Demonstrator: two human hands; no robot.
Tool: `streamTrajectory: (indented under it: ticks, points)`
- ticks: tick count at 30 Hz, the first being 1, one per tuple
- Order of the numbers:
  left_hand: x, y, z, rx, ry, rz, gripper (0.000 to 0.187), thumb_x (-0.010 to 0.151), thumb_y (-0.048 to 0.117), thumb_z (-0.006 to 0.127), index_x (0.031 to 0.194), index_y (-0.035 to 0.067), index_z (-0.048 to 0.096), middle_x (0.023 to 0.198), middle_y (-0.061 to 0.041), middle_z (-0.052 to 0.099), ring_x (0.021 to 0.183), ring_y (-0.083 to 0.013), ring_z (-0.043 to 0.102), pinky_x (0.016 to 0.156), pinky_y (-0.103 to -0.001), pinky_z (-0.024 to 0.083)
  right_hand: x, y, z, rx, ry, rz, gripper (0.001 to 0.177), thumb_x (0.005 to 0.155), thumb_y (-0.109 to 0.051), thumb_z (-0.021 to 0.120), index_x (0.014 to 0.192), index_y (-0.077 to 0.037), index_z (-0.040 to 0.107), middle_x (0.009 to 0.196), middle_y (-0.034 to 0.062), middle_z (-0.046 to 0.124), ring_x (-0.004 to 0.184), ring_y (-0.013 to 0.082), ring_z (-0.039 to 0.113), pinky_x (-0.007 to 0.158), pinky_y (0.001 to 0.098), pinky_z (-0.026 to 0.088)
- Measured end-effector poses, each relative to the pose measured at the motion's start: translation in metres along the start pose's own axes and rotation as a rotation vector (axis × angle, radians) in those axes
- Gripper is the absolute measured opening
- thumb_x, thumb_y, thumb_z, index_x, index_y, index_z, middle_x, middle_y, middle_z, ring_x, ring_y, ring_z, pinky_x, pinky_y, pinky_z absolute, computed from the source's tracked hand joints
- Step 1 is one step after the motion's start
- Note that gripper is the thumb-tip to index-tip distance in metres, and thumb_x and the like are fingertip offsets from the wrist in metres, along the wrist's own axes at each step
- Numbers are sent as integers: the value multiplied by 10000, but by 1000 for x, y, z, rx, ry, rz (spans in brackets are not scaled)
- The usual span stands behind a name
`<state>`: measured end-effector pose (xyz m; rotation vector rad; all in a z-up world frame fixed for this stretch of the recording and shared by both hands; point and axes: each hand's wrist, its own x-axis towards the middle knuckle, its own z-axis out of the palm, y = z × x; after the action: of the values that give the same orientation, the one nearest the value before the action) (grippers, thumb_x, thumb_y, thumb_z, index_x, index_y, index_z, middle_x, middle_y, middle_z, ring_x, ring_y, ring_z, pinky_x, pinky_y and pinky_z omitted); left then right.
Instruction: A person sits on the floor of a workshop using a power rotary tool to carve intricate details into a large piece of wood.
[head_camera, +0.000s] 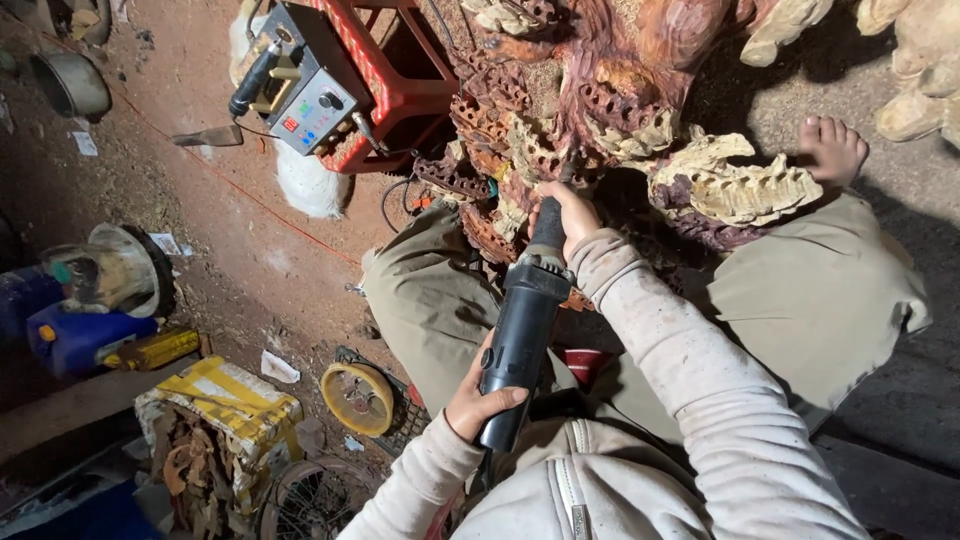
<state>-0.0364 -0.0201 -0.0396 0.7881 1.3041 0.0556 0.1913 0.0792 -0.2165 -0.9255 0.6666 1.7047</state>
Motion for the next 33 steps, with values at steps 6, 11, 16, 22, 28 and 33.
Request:
streamTrajectory:
  ticks: [6,11,16,22,28,33]
  points:
    - [3,-13,-2,-29,3,22,1071,718,52,811,1636,152,268,1355,-194,616,1070,-284,652,934,-379,540,-2,-3,1,47,-11,23,274,840,-186,704,1048,-63,574,718,49,604,553,163,589,476,303,531]
    - [8,-18,4,-43,-1,58,1105,695,50,819,1639,149,253,1338,-199,629,1055,-287,666,921,-389,549,-2,-7,-1,59,-50,25,290,855,-209,705,1064,-72,558,729,49,612,553,163,594,481,300,529]
    - [9,-20,22,-135,-5,123,1106,709,-32,772,1648,165,223,1340,-211,626,1069,-303,675,936,-403,550,-9,-15,3,88,-89,85,376,847,-236,731,1137,-84,548,768,45,618,574,154,597,495,295,534]
    - [12,-6,41,-113,15,179,1084,724,24,795,1641,102,222,1350,-179,621,1073,-262,659,970,-383,528,-7,-26,3,68,-128,54,407,857,-214,735,1182,-76,534,781,63,638,588,168,625,503,295,556]
    - [17,25,63,-153,216,-50,1130,611,147,980,1595,310,450,1212,-175,651,1030,-264,651,914,-371,559,16,-36,-2,11,35,117,369,772,-270,865,934,-55,613,755,87,689,661,226,740,655,435,667]
    - [18,32,57,-162,204,-83,1130,589,127,984,1580,312,475,1209,-186,657,1018,-262,659,905,-366,584,22,-38,-11,85,27,139,335,782,-241,857,878,-42,606,756,114,678,675,260,741,669,446,665]
